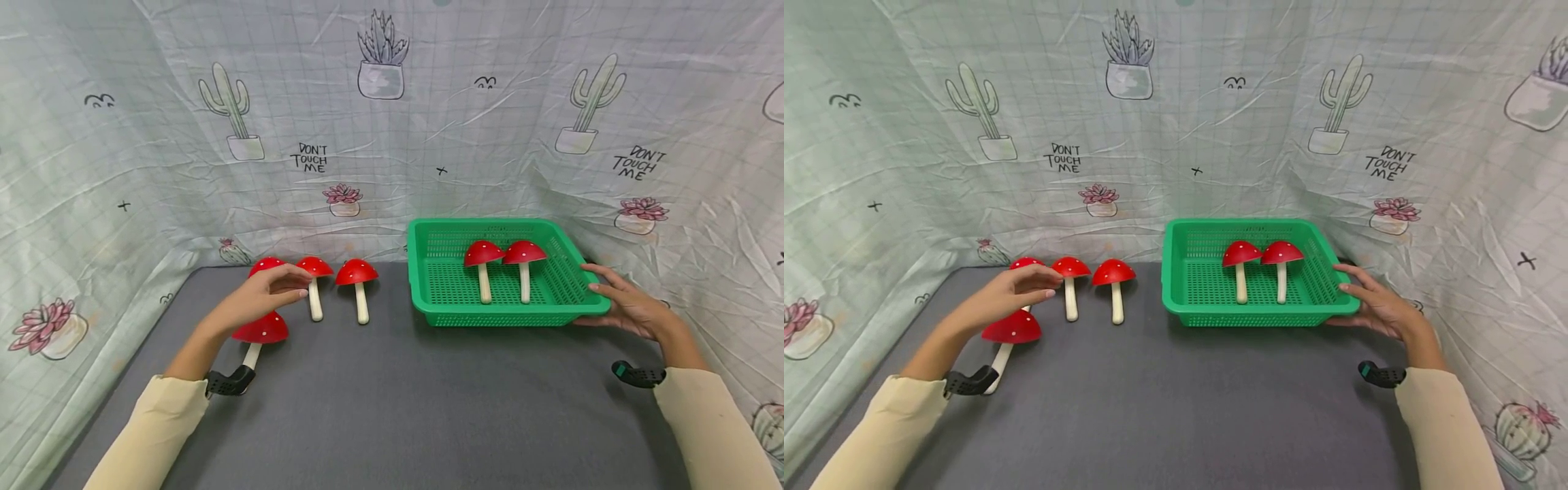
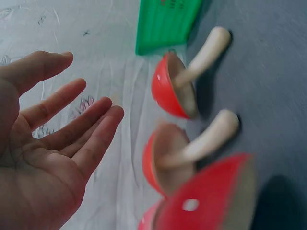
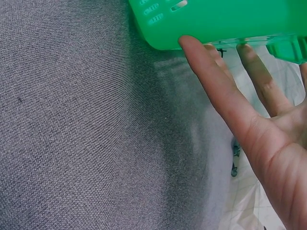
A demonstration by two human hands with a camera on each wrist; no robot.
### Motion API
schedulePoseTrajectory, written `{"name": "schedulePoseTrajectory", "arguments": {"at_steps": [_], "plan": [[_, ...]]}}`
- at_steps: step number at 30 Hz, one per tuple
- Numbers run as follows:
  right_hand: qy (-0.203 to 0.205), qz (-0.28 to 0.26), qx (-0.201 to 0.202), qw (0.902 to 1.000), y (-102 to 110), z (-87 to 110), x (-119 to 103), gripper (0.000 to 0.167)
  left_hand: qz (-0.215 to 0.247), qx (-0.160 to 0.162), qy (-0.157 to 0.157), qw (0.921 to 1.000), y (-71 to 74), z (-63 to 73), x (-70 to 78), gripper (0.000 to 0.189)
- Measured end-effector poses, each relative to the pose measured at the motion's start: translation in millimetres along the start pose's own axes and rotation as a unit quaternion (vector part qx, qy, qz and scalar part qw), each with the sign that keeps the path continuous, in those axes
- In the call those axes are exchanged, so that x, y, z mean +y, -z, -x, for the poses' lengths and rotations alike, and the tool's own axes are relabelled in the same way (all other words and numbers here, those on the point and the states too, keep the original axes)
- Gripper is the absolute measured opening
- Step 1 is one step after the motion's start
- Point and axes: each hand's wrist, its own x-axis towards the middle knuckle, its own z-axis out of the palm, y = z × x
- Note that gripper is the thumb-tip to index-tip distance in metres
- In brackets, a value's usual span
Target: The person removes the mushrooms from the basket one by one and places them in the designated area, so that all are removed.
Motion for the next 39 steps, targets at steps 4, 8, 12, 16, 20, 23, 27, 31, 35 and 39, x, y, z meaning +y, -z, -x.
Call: {"name": "schedulePoseTrajectory", "arguments": {"at_steps": [4, 8, 12, 16, 20, 23, 27, 31, 35, 39], "plan": [[-0.001, 0.004, 0.006, 1.0, -0.2, -0.1, -1.1, 0.053, 0.004, -0.01, -0.013, 0.9999, -8.4, -15.9, 10.4, 0.033], [-0.005, 0.007, 0.01, 0.9999, -1.0, -0.2, -0.9, 0.054, 0.01, -0.02, -0.018, 0.9996, -17.0, -31.7, 22.0, 0.034], [-0.009, 0.012, 0.018, 0.9997, -2.0, -0.6, -0.4, 0.054, 0.027, -0.033, -0.017, 0.999, -24.7, -44.6, 33.6, 0.035], [-0.009, 0.014, 0.022, 0.9996, -2.4, -0.9, -0.4, 0.053, 0.031, -0.04, -0.017, 0.9986, -31.0, -57.6, 43.5, 0.036], [-0.007, 0.013, 0.021, 0.9997, -2.8, -0.7, -0.9, 0.052, 0.018, -0.05, -0.03, 0.9982, -36.5, -72.6, 50.9, 0.035], [-0.008, 0.013, 0.021, 0.9997, -3.5, -0.5, -1.8, 0.053, 0.014, -0.061, -0.041, 0.9972, -41.0, -84.3, 55.2, 0.035], [-0.008, 0.012, 0.019, 0.9997, -4.0, -0.6, -1.5, 0.054, 0.014, -0.081, -0.047, 0.9955, -48.0, -99.3, 59.5, 0.035], [-0.005, 0.005, 0.011, 0.9999, -3.4, -0.3, -1.7, 0.052, 0.017, -0.109, -0.056, 0.9923, -53.3, -114.1, 64.9, 0.034], [0.0, 0.003, 0.002, 1.0, -1.7, 0.2, -1.7, 0.051, 0.025, -0.133, -0.074, 0.988, -56.3, -127.7, 71.9, 0.034], [0.0, 0.001, 0.003, 1.0, -1.1, 0.2, -1.2, 0.052, 0.015, -0.14, -0.078, 0.9869, -57.8, -139.0, 78.7, 0.039]]}}
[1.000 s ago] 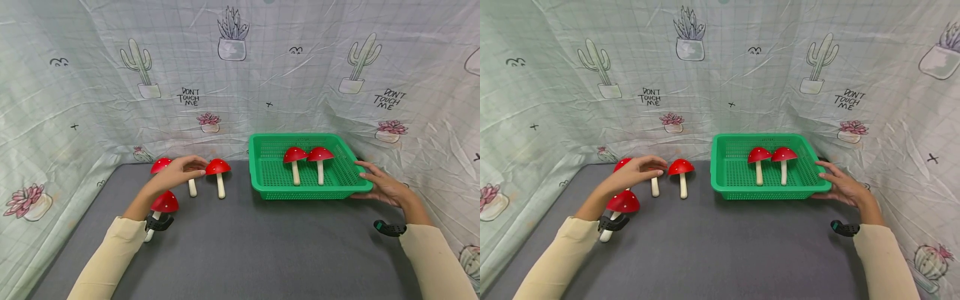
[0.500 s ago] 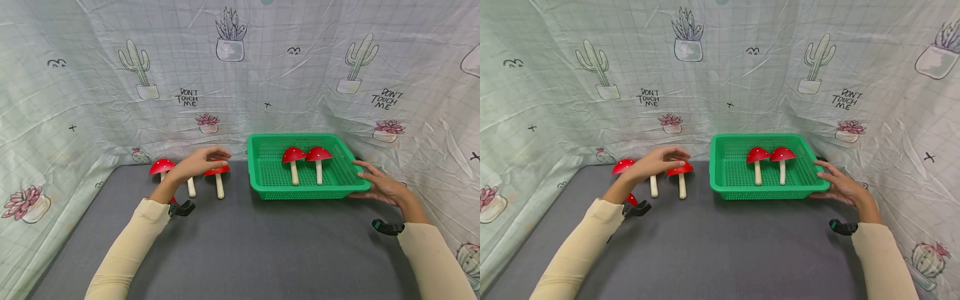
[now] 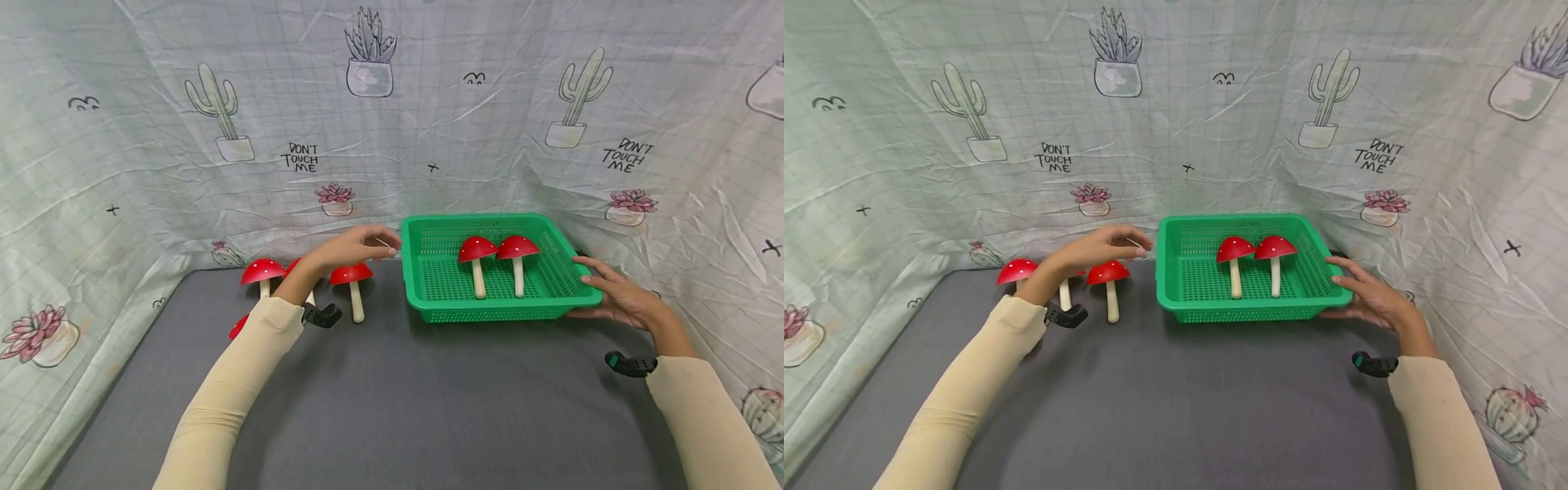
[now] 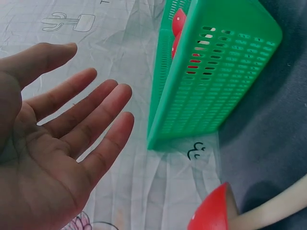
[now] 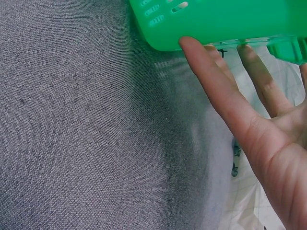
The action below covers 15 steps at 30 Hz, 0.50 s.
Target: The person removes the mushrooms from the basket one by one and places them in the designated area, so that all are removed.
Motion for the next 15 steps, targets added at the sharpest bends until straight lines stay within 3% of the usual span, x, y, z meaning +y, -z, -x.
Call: {"name": "schedulePoseTrajectory", "arguments": {"at_steps": [6, 15], "plan": [[-0.002, -0.001, 0.005, 1.0, 0.2, -1.1, -1.1, 0.053, -0.008, -0.002, 0.039, 0.9992, 4.4, -15.4, 4.5, 0.044], [0.001, -0.012, 0.001, 0.9999, 1.6, -0.6, 0.9, 0.053, -0.031, -0.021, 0.045, 0.9983, 9.0, -40.9, 7.6, 0.036]]}}
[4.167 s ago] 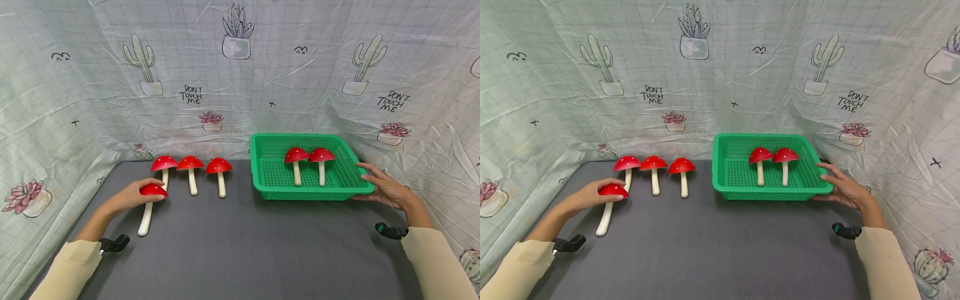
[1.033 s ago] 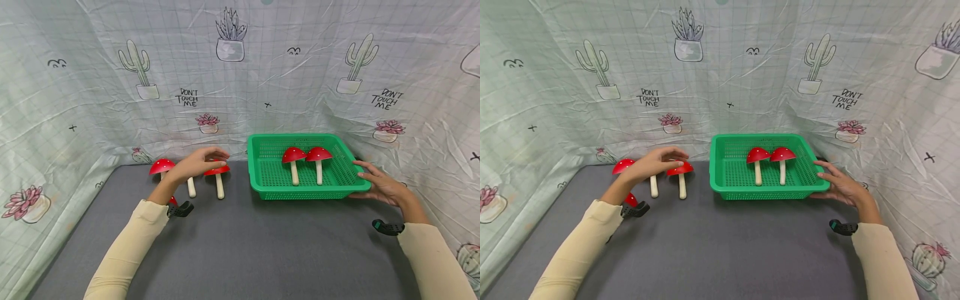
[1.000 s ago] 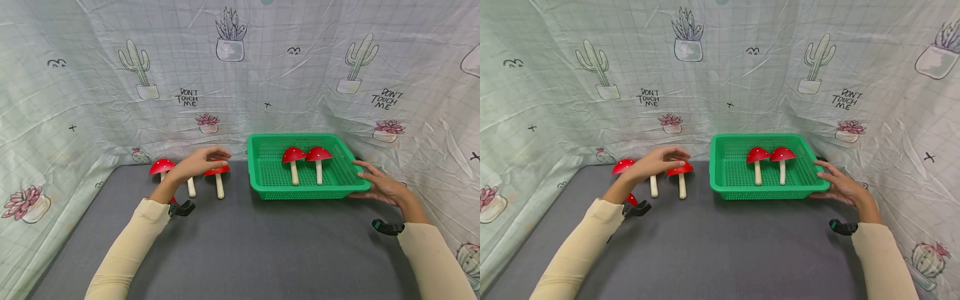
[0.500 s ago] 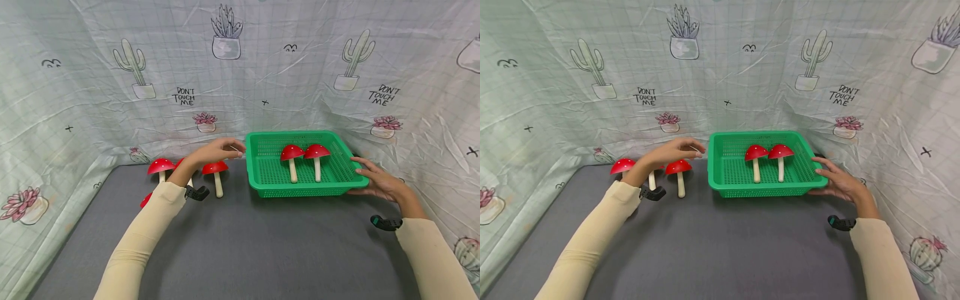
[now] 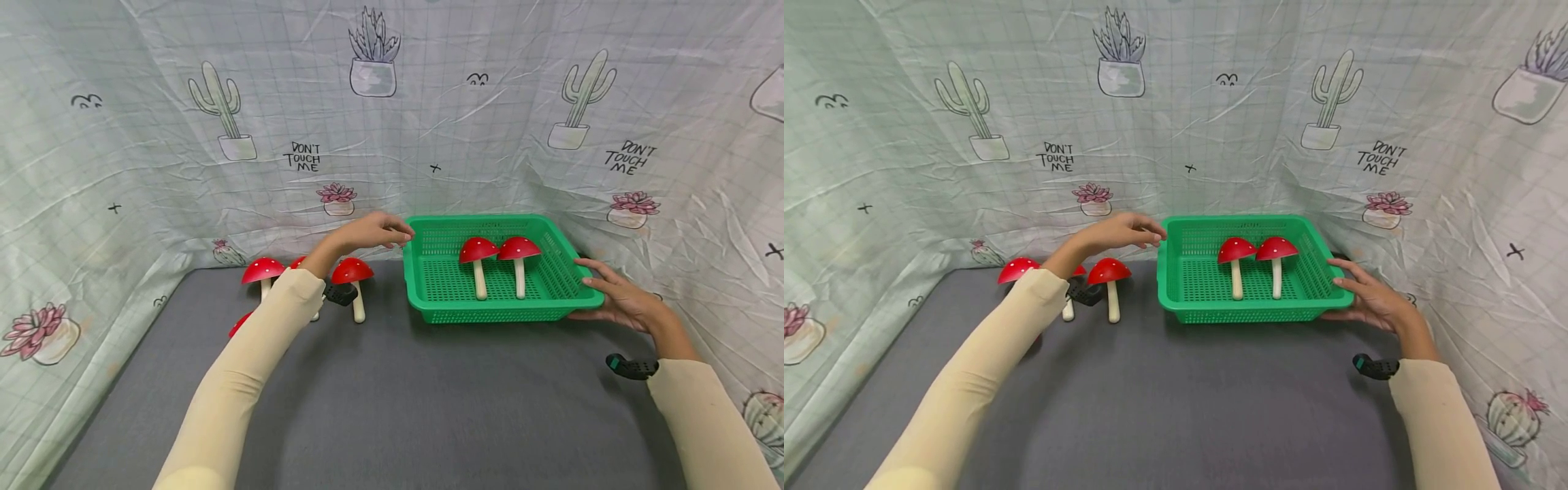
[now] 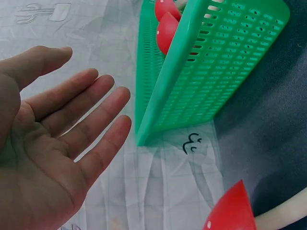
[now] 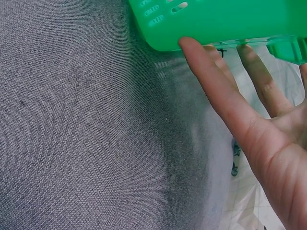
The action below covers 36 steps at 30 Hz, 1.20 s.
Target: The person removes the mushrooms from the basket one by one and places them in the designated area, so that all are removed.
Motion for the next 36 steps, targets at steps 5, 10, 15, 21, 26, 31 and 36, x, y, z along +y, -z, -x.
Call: {"name": "schedulePoseTrajectory", "arguments": {"at_steps": [5, 10, 15, 21, 26, 31, 36], "plan": [[0.001, -0.003, 0.0, 1.0, 0.3, 0.2, -0.2, 0.053, -0.024, -0.036, 0.004, 0.999, -2.9, -15.2, 10.1, 0.041], [0.0, -0.006, -0.002, 1.0, -0.3, -0.1, -0.7, 0.053, -0.084, -0.073, 0.004, 0.9938, -3.7, -36.2, 20.4, 0.041], [0.001, -0.006, -0.003, 1.0, 0.0, 0.2, -0.5, 0.053, -0.144, -0.106, 0.004, 0.9839, -4.5, -55.2, 31.2, 0.042], [0.003, -0.012, -0.018, 0.9998, 0.6, 0.9, -0.3, 0.053, -0.226, -0.142, -0.032, 0.9633, -10.1, -71.8, 42.3, 0.039], [0.0, -0.005, -0.019, 0.9998, -0.1, 0.9, -2.2, 0.053, -0.266, -0.161, -0.072, 0.9478, -17.0, -81.9, 41.9, 0.035], [-0.005, 0.005, -0.004, 1.0, -1.5, -0.8, -3.9, 0.053, -0.276, -0.171, -0.077, 0.9426, -21.5, -89.9, 34.3, 0.031], [-0.011, 0.012, 0.003, 0.9999, -1.6, -1.1, -1.8, 0.054, -0.296, -0.177, -0.07, 0.936, -26.0, -96.0, 29.4, 0.03]]}}
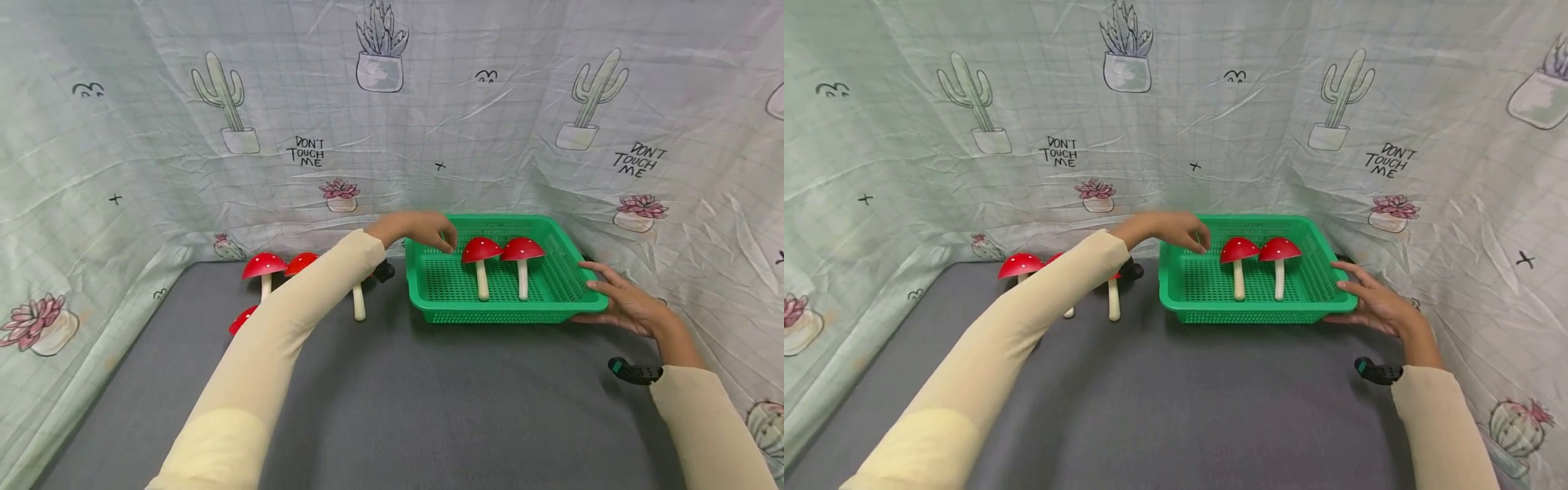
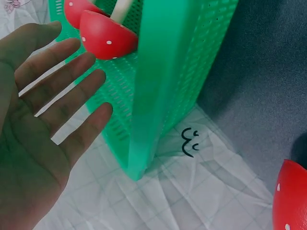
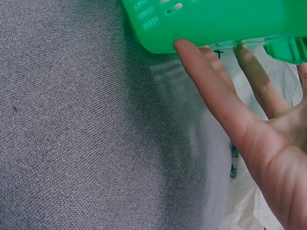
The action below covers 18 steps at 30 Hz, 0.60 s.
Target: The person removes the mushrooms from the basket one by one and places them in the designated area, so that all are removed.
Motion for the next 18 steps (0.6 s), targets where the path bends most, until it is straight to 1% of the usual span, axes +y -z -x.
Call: {"name": "schedulePoseTrajectory", "arguments": {"at_steps": [4, 7, 11, 15, 18], "plan": [[0.001, -0.009, -0.004, 0.9999, 0.5, 0.5, 1.3, 0.054, -0.011, -0.005, 0.012, 0.9999, -2.3, -5.6, -2.3, 0.034], [0.003, -0.015, -0.005, 0.9999, 1.0, 0.6, 2.2, 0.054, 0.001, -0.009, 0.022, 0.9997, -3.4, -8.9, -4.4, 0.04], [0.003, -0.013, -0.002, 0.9999, 0.2, 0.4, 1.9, 0.054, 0.025, -0.005, 0.035, 0.9991, -3.4, -11.5, -6.8, 0.045], [0.003, -0.013, -0.002, 0.9999, -0.5, 0.2, 1.6, 0.054, 0.034, 0.001, 0.043, 0.9985, -2.2, -15.9, -7.5, 0.048], [0.004, -0.012, 0.0, 0.9999, -0.9, 0.1, 1.6, 0.054, 0.031, 0.0, 0.05, 0.9983, -1.3, -21.6, -7.2, 0.051]]}}
